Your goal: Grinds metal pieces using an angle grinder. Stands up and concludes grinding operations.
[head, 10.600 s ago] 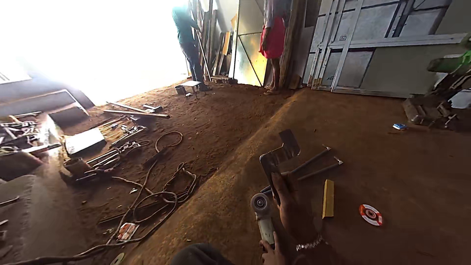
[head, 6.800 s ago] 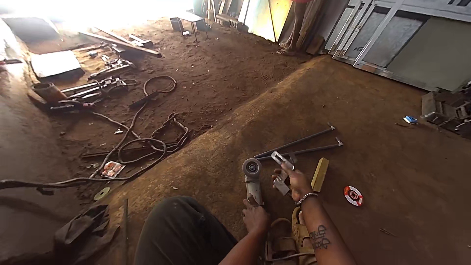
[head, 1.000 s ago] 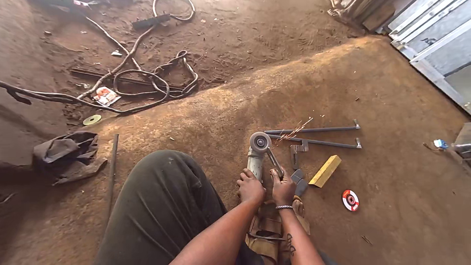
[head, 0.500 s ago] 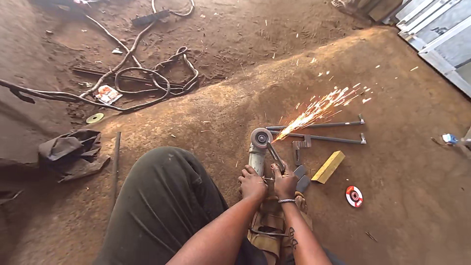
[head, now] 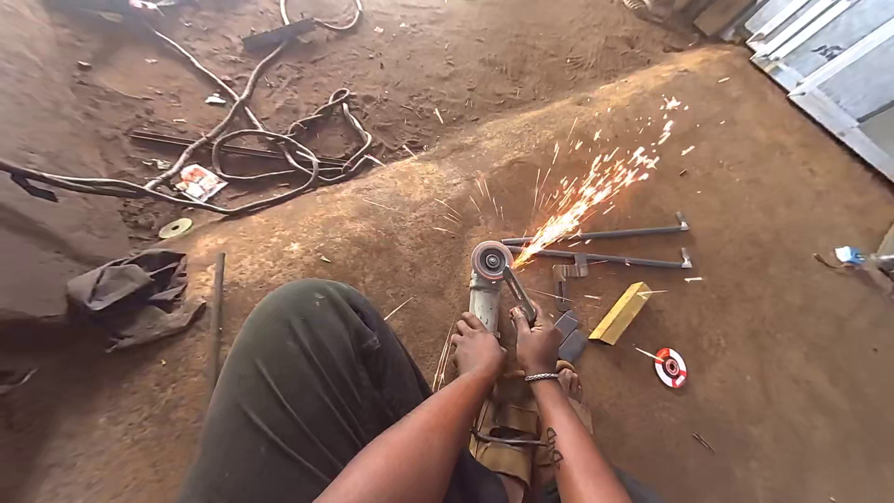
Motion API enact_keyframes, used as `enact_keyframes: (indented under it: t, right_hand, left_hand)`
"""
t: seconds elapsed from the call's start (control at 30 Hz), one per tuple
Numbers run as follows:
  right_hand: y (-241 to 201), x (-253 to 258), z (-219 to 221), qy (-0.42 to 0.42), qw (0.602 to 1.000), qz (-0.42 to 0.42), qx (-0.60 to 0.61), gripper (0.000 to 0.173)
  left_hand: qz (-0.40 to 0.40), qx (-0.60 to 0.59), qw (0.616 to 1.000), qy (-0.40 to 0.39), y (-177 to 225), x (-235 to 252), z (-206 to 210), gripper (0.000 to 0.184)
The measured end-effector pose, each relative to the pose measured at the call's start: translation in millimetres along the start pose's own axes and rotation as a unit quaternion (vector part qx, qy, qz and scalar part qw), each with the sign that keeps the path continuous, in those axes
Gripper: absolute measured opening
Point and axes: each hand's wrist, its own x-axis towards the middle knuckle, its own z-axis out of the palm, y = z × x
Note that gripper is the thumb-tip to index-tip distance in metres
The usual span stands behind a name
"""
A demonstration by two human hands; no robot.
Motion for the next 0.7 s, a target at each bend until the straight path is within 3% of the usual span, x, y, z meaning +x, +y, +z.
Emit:
enact_keyframes:
  t: [0.7]
  right_hand:
    - [-18, 4, -11, -0.06, 0.997, -0.005, -0.047, 0.032]
  left_hand:
    - [-0.008, -0.007, 1.0, 0.004, 0, -1, -1, 0.114]
